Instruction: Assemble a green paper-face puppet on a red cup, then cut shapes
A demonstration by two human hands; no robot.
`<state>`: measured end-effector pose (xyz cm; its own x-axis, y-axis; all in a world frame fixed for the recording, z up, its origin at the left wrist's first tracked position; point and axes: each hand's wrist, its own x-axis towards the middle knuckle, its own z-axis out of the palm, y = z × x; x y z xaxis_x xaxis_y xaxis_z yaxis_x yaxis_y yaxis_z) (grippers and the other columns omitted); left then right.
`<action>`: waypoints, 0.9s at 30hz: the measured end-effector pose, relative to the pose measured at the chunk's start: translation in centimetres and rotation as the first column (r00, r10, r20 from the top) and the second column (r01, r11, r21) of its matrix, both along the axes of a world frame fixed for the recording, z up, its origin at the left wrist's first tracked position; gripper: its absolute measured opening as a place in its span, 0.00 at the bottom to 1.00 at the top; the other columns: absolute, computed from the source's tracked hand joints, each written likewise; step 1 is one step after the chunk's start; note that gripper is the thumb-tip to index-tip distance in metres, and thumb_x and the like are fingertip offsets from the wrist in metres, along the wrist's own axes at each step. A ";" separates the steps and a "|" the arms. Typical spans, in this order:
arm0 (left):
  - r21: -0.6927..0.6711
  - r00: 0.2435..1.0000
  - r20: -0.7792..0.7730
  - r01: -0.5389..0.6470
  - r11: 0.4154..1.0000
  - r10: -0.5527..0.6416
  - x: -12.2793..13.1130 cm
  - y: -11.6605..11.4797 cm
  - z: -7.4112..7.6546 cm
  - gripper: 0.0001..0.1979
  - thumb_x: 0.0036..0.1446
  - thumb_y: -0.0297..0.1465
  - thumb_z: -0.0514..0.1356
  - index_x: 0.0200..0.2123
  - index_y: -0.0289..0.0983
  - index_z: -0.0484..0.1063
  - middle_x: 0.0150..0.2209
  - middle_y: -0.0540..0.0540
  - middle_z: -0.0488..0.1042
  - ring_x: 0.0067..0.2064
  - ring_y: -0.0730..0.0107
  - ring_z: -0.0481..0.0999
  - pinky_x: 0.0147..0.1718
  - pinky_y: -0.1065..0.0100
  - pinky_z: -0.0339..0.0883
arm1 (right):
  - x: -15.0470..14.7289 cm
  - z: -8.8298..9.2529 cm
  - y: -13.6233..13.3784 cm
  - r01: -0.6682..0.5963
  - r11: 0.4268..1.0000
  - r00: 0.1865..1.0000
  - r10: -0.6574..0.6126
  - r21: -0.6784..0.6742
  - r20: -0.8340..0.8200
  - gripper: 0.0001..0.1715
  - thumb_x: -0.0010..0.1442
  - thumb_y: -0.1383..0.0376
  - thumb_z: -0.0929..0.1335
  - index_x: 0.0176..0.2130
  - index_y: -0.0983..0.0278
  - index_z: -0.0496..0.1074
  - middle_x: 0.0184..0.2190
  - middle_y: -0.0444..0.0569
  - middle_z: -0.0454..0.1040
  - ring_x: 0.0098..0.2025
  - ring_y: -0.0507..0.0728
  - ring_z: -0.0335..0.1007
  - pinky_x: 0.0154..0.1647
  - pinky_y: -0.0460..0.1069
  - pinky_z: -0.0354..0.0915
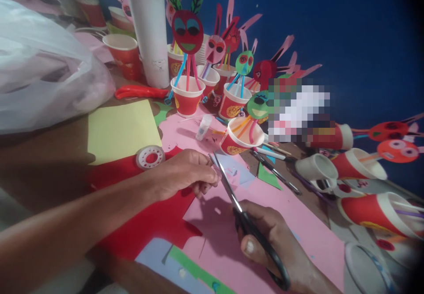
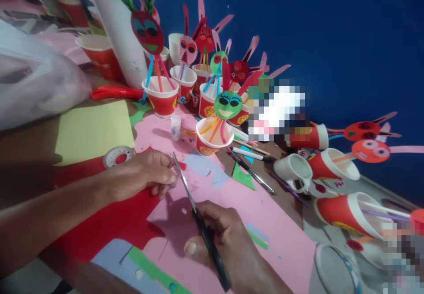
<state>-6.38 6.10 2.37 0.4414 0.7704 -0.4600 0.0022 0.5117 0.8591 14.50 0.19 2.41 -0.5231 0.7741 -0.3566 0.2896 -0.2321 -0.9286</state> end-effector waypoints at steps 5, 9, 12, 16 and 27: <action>0.009 1.000 -0.009 0.008 1.000 -0.008 -0.1 0.1 0.0 0.06 0.40 0.28 0.60 0.16 0.33 0.70 0.12 0.51 0.68 0.14 0.79 0.66 0.15 0.76 0.54 | 0.1 0.1 0.0 -0.009 1.000 1.000 0.009 -0.002 0.003 0.22 0.48 0.49 0.71 0.29 0.64 0.64 0.21 0.40 0.57 0.23 0.49 0.48 0.21 0.43 0.50; 0.011 1.000 -0.012 0.027 1.000 -0.027 -0.2 0.1 -0.1 0.06 0.41 0.28 0.59 0.16 0.33 0.69 0.12 0.51 0.68 0.14 0.79 0.65 0.15 0.76 0.54 | 0.1 0.1 0.1 -0.010 1.000 1.000 0.009 -0.015 -0.012 0.22 0.48 0.49 0.71 0.29 0.64 0.65 0.21 0.39 0.57 0.23 0.48 0.47 0.21 0.43 0.50; 0.010 0.999 -0.022 0.038 0.999 -0.038 -0.2 0.1 -0.1 0.07 0.42 0.28 0.59 0.16 0.33 0.69 0.12 0.51 0.68 0.14 0.79 0.64 0.14 0.77 0.54 | 0.0 0.1 0.1 -0.009 1.000 1.000 0.009 -0.013 0.011 0.22 0.48 0.49 0.71 0.29 0.64 0.65 0.21 0.39 0.56 0.23 0.48 0.47 0.20 0.43 0.50; 0.006 0.999 0.025 0.030 1.000 -0.030 -0.1 0.0 -0.3 0.06 0.43 0.28 0.59 0.17 0.33 0.69 0.13 0.52 0.68 0.15 0.78 0.67 0.16 0.76 0.56 | 0.0 -0.1 0.0 0.011 1.000 1.000 -0.011 0.000 0.005 0.22 0.48 0.49 0.71 0.28 0.64 0.64 0.21 0.39 0.56 0.23 0.48 0.47 0.20 0.43 0.51; 0.082 0.998 0.062 -0.008 0.997 0.003 0.2 -0.6 -0.6 0.11 0.50 0.36 0.60 0.23 0.34 0.69 0.22 0.49 0.72 0.20 0.77 0.68 0.21 0.72 0.57 | -0.2 -0.9 -0.4 0.086 0.996 0.994 -0.086 0.006 -0.068 0.24 0.50 0.47 0.69 0.30 0.65 0.64 0.20 0.38 0.56 0.20 0.47 0.51 0.19 0.43 0.49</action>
<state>-6.18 5.47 1.76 0.4627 0.8070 -0.3669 -0.0543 0.4389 0.8969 14.33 -0.18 1.51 -0.4772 0.8203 -0.3153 0.2055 -0.2446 -0.9476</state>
